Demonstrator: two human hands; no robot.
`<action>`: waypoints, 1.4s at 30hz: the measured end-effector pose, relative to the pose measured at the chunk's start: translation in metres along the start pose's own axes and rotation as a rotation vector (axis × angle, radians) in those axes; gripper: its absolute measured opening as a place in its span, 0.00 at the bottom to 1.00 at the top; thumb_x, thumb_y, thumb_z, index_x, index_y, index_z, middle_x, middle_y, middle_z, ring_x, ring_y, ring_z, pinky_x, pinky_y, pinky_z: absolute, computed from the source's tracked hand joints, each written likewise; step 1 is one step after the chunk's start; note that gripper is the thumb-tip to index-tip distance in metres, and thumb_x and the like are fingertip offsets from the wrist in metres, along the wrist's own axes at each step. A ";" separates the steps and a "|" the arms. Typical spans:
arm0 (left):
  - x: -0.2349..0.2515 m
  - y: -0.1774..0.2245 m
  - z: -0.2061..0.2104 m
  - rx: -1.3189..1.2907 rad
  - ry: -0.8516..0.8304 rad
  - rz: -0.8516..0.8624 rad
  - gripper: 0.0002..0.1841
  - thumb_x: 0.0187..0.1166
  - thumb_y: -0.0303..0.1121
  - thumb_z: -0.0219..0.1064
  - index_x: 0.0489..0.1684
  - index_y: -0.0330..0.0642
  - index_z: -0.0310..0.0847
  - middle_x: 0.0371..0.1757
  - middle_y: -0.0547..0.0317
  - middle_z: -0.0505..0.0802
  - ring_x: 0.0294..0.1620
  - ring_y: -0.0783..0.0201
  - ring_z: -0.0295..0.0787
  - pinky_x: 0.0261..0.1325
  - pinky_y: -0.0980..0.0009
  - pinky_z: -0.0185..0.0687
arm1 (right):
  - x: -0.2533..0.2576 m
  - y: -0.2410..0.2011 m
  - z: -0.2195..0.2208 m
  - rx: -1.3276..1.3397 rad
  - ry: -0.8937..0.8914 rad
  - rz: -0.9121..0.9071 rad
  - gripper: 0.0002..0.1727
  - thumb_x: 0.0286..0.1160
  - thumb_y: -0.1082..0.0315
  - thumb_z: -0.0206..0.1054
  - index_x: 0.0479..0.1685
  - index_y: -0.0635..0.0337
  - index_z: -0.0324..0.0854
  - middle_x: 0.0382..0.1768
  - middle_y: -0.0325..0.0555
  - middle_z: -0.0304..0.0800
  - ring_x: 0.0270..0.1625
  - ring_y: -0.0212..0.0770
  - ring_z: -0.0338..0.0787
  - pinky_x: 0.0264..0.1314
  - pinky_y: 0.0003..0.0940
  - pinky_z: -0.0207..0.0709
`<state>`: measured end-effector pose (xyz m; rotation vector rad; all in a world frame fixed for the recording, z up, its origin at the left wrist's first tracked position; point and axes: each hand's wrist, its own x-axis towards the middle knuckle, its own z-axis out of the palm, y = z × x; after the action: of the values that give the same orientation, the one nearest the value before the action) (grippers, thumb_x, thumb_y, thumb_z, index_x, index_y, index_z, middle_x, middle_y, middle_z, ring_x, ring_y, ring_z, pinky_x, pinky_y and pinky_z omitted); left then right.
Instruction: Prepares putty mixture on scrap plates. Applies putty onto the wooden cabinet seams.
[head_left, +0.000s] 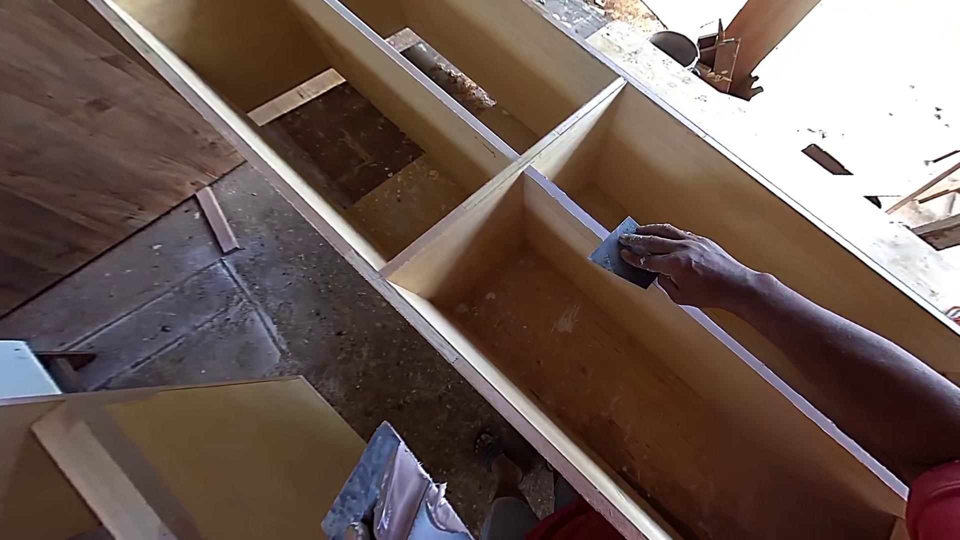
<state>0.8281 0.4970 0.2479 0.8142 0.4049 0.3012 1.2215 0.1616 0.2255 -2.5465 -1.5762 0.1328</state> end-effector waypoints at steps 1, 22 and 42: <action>0.000 -0.001 0.003 -0.005 -0.003 -0.008 0.17 0.88 0.45 0.59 0.61 0.50 0.90 0.57 0.61 0.96 0.62 0.68 0.91 0.69 0.66 0.85 | -0.009 -0.002 0.000 -0.004 0.002 0.004 0.33 0.67 0.77 0.62 0.78 0.49 0.81 0.85 0.41 0.74 0.89 0.52 0.67 0.80 0.54 0.73; -0.009 -0.008 0.052 0.033 -0.103 -0.058 0.15 0.85 0.44 0.63 0.56 0.51 0.92 0.51 0.63 0.97 0.55 0.71 0.94 0.61 0.72 0.89 | -0.221 -0.056 0.005 0.069 0.018 0.179 0.33 0.69 0.78 0.55 0.76 0.45 0.82 0.84 0.35 0.75 0.89 0.50 0.69 0.78 0.57 0.76; 0.034 -0.022 0.096 0.017 -0.443 -0.565 0.12 0.87 0.38 0.62 0.53 0.42 0.88 0.47 0.50 0.97 0.48 0.61 0.96 0.53 0.62 0.93 | -0.212 -0.371 0.029 1.926 1.594 0.505 0.17 0.73 0.62 0.74 0.61 0.46 0.88 0.58 0.53 0.93 0.55 0.48 0.95 0.53 0.46 0.91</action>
<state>0.9046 0.4358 0.2827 0.7248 0.2051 -0.4044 0.7956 0.1367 0.2591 -0.6549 0.1684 -0.2068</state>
